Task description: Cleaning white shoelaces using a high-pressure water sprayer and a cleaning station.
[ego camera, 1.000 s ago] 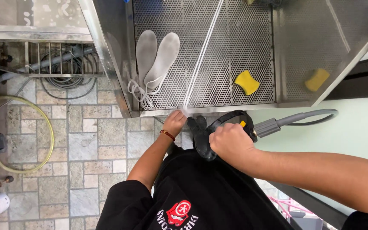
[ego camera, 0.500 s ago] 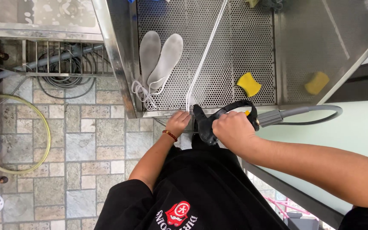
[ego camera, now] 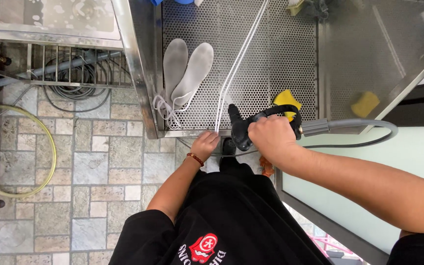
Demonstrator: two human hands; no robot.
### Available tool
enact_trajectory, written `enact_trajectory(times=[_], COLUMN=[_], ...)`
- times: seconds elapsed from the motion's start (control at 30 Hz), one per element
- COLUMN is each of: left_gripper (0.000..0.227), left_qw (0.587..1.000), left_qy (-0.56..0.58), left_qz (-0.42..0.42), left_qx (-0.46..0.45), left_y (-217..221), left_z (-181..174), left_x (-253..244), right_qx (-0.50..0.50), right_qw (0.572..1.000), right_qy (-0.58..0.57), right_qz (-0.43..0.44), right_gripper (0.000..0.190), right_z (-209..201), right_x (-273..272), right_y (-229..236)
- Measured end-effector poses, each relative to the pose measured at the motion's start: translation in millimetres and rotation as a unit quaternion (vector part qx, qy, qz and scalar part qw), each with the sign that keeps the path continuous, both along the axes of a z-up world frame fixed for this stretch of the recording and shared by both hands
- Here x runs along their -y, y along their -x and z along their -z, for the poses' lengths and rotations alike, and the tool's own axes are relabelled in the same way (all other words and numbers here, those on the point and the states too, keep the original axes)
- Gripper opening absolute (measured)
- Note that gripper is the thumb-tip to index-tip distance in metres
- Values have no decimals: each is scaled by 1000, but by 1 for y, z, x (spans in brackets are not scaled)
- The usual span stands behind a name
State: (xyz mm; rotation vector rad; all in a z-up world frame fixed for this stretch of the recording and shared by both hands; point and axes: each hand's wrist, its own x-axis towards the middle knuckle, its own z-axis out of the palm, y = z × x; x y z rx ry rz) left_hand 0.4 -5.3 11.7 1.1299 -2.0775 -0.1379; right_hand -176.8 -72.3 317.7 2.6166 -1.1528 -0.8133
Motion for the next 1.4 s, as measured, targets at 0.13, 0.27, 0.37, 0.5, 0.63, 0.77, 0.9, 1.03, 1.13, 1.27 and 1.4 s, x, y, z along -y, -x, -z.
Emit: enact_trajectory(times=[0.13, 0.27, 0.37, 0.5, 0.63, 0.77, 0.9, 1.03, 1.13, 1.27, 1.4], left_gripper=[19, 18, 17, 13, 6, 5, 6, 5, 5, 3, 4], left_qw=[1000, 1000, 1000, 999, 993, 987, 984, 989, 987, 986, 989], left_qy=[-1, 5, -3, -20, -102, -154, -174, -147, -160, -163, -143], left_qz=[0, 5, 16, 34, 32, -10, -27, -33, -28, -29, -35], left_qx=[3, 11, 21, 22, 48, 39, 26, 5, 2, -11, -24], left_y=[1, 0, -1, -4, 6, 13, 16, 17, 18, 18, 17], left_z=[2, 0, 3, 5, 17, 19, 19, 27, 25, 18, 17], left_x=[0, 1, 2, 8, 16, 20, 22, 22, 20, 19, 20], right_qx=[17, 23, 5, -12, 22, 15, 31, 24, 12, 5, 17], right_qw=[1000, 1000, 1000, 999, 1000, 1000, 999, 997, 999, 999, 998], right_qy=[21, 4, -3, -32, -11, -9, 29, 65, 31, 34, 44], right_qz=[-6, -5, 6, -15, -4, 8, 10, 26, 20, 37, 31], right_gripper=[6, 4, 5, 7, 6, 4, 7, 5, 5, 7, 4], right_z=[-7, -6, -9, -16, -10, -8, -4, -6, -6, -12, -8], right_x=[-1, -1, 4, -5, 1, 7, 16, 24, 20, 41, 46], right_y=[-3, -2, -1, -3, 2, 2, 8, 10, 11, 14, 16])
